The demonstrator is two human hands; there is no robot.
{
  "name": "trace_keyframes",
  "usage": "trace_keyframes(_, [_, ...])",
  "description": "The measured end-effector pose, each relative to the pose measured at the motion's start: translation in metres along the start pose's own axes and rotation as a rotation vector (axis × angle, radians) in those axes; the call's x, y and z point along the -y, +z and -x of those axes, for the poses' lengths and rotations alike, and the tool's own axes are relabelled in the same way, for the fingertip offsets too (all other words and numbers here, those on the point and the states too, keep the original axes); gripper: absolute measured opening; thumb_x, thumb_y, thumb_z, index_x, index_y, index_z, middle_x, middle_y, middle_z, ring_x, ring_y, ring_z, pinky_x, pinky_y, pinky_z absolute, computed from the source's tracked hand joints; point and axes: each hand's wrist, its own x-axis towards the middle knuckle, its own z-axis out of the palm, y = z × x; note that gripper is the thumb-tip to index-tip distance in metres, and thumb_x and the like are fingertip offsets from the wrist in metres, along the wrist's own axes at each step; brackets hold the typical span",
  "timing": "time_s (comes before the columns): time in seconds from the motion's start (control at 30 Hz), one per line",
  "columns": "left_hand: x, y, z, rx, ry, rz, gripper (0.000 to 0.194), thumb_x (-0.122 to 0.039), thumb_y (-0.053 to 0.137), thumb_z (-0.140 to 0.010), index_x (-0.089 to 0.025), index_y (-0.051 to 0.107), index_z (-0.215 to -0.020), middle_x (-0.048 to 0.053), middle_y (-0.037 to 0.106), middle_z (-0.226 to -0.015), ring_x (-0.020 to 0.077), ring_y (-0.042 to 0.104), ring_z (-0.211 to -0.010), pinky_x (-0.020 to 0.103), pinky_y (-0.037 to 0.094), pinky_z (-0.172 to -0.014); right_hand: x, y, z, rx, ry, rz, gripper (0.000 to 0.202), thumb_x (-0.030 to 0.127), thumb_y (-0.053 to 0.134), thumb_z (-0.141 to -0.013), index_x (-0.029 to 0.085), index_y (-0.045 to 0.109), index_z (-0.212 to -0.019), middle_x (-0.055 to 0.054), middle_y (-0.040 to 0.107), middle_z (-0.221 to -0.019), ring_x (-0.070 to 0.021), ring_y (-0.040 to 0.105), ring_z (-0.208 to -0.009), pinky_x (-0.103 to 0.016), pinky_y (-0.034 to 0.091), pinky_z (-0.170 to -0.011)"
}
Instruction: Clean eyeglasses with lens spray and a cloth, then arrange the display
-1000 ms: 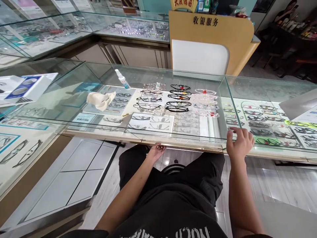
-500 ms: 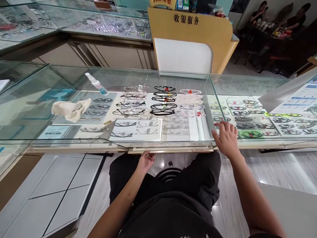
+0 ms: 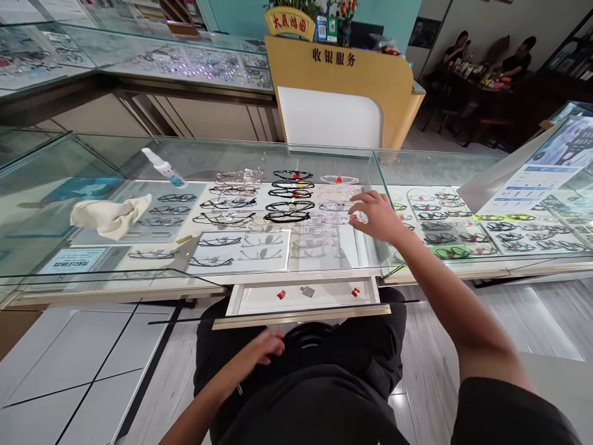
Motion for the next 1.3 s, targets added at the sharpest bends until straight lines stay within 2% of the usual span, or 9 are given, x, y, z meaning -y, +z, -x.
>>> trace_keyframes(0.07, [-0.019,0.007,0.057,0.469,0.289,-0.642,0.018,-0.038,0.086,-0.091,-0.022,0.078,-0.094,0.003,0.077,-0.097,0.0206,0.067,-0.091,0.031,0.050,-0.085,-0.003,-0.004,-0.022,0.111,-0.052,-0.023,0.024,0.043,0.069,-0.100,0.027,0.084,-0.108,-0.011,0.074,-0.153,-0.0413,0.057,-0.147,-0.063,0.040,-0.119])
trace_keyframes(0.13, [-0.048,0.013,0.100,0.485,0.630,-0.917,0.020,-0.045,0.071,-0.104,-0.025,0.078,-0.103,0.004,0.076,-0.101,0.0208,0.068,-0.095,0.034,0.052,-0.095,-0.005,-0.008,-0.040,0.210,-0.070,-0.019,0.022,0.042,0.071,-0.097,0.026,0.085,-0.103,-0.010,0.074,-0.153,-0.0424,0.056,-0.148,-0.063,0.038,-0.119])
trace_keyframes(0.3, [-0.115,0.013,0.089,-0.353,1.125,-1.226,0.039,-0.055,0.057,-0.108,-0.024,0.077,-0.120,0.017,0.073,-0.135,0.0386,0.065,-0.133,0.057,0.049,-0.118,0.004,-0.011,-0.060,0.360,-0.058,0.038,0.019,0.034,0.069,-0.093,0.024,0.085,-0.095,-0.009,0.081,-0.139,-0.0388,0.062,-0.137,-0.058,0.036,-0.115])
trace_keyframes(0.4, [-0.127,0.009,0.047,-0.527,1.117,-1.344,0.063,-0.065,0.056,-0.105,-0.019,0.069,-0.145,0.028,0.047,-0.171,0.0499,0.042,-0.162,0.073,0.038,-0.127,0.008,-0.009,-0.062,0.403,-0.042,0.047,0.019,0.029,0.065,-0.093,0.023,0.083,-0.095,-0.009,0.082,-0.134,-0.0370,0.064,-0.134,-0.056,0.036,-0.114])
trace_keyframes(0.57, [-0.113,0.003,0.029,-0.515,1.046,-1.436,0.088,-0.072,0.065,-0.098,-0.020,0.050,-0.168,0.030,0.021,-0.186,0.0521,0.015,-0.176,0.078,0.027,-0.131,0.009,-0.005,-0.059,0.391,-0.039,0.090,0.017,0.026,0.066,-0.094,0.019,0.081,-0.098,-0.013,0.080,-0.134,-0.0374,0.064,-0.132,-0.056,0.038,-0.115])
trace_keyframes(0.83, [-0.099,0.002,0.041,-0.509,1.028,-1.412,0.098,-0.078,0.062,-0.096,-0.023,0.043,-0.175,0.026,0.012,-0.190,0.0494,0.004,-0.178,0.076,0.018,-0.135,0.008,-0.002,-0.051,0.334,-0.031,0.101,0.025,0.025,0.058,-0.101,0.014,0.080,-0.104,-0.019,0.077,-0.134,-0.0403,0.062,-0.131,-0.058,0.040,-0.114])
trace_keyframes(1.0, [-0.097,0.003,0.043,-0.505,1.020,-1.404,0.097,-0.077,0.062,-0.096,-0.022,0.044,-0.174,0.026,0.013,-0.190,0.0496,0.004,-0.178,0.075,0.018,-0.136,0.032,-0.032,-0.029,0.274,-0.048,-0.119,0.024,0.029,0.059,-0.101,0.015,0.079,-0.102,-0.015,0.078,-0.126,-0.0363,0.065,-0.129,-0.054,0.045,-0.114])
trace_keyframes(1.13, [-0.098,0.010,0.048,-0.610,0.996,-1.372,0.090,-0.072,0.060,-0.097,-0.020,0.047,-0.170,0.029,0.023,-0.184,0.0526,0.018,-0.173,0.076,0.024,-0.132,0.072,-0.055,0.008,0.488,-0.219,-0.388,0.023,0.036,0.064,-0.103,0.021,0.081,-0.105,-0.009,0.080,-0.123,-0.0280,0.070,-0.118,-0.043,0.052,-0.106])
trace_keyframes(1.3, [-0.099,0.018,0.054,-0.734,0.936,-1.307,0.088,-0.070,0.051,-0.101,-0.014,0.047,-0.169,0.034,0.033,-0.170,0.0567,0.031,-0.163,0.079,0.028,-0.127,0.092,-0.032,0.050,0.811,-0.181,-0.428,0.015,0.024,0.067,-0.099,0.024,0.081,-0.099,-0.007,0.082,-0.116,-0.0265,0.073,-0.112,-0.037,0.054,-0.090])
